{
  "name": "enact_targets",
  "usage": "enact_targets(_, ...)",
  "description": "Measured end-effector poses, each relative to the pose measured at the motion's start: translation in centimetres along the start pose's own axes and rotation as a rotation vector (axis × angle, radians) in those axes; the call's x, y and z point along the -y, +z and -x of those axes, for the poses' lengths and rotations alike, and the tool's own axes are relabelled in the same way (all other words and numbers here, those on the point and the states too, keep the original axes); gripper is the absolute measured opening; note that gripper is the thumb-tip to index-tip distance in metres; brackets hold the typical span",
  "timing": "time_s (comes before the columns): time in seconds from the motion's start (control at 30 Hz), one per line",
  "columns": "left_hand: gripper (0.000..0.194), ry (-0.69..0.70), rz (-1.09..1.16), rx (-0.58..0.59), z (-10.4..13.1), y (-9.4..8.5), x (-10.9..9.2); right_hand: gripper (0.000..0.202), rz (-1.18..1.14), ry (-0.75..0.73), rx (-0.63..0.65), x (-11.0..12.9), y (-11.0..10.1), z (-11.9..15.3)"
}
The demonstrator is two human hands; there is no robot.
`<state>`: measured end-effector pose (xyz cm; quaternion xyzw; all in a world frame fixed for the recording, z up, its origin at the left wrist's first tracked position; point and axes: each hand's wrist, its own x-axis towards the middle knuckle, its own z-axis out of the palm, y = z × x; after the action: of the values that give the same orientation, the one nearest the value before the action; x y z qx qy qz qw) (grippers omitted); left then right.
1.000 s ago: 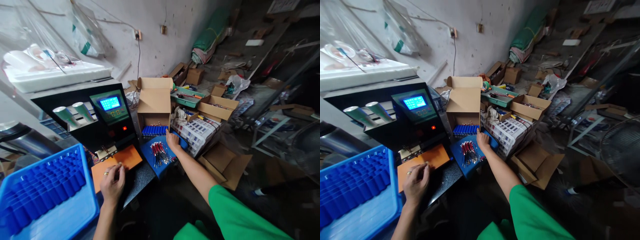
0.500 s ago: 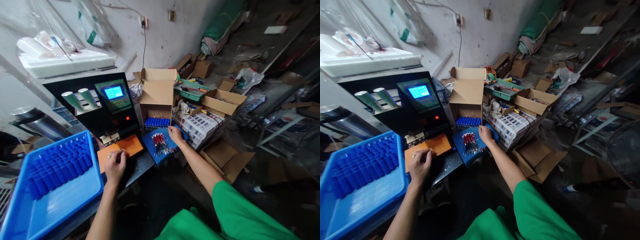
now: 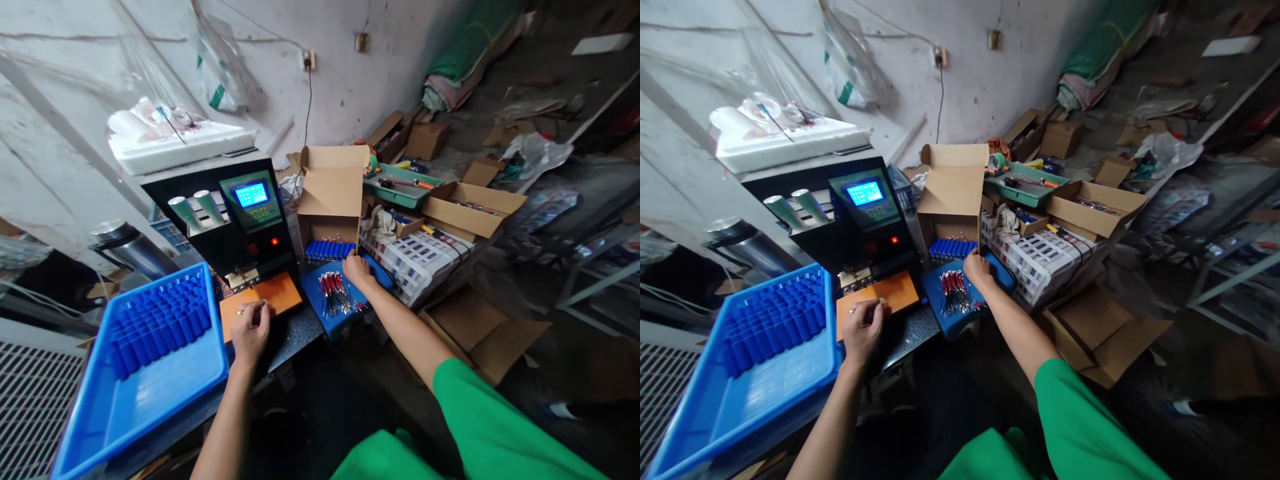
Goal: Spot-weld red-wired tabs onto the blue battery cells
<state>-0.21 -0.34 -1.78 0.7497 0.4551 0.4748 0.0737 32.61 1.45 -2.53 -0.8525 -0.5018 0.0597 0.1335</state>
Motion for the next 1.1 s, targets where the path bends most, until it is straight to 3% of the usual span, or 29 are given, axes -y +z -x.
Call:
enact_targets(0.2,0.022,0.009,0.005,-0.004,0.1,0.1,0.3,0.054,0.045,0.038,0.012,-0.9,0.3,-0.9)
enact_targets(0.73,0.021,0.026,-0.014,-0.007,0.2,0.4,0.6,0.051,0.148,-0.053,0.054,-3.1,0.1,-1.4)
enact_targets(1.1,0.022,0.024,-0.020,-0.004,0.3,0.7,0.7,0.053,0.102,-0.100,-0.010,-3.0,-0.5,0.3)
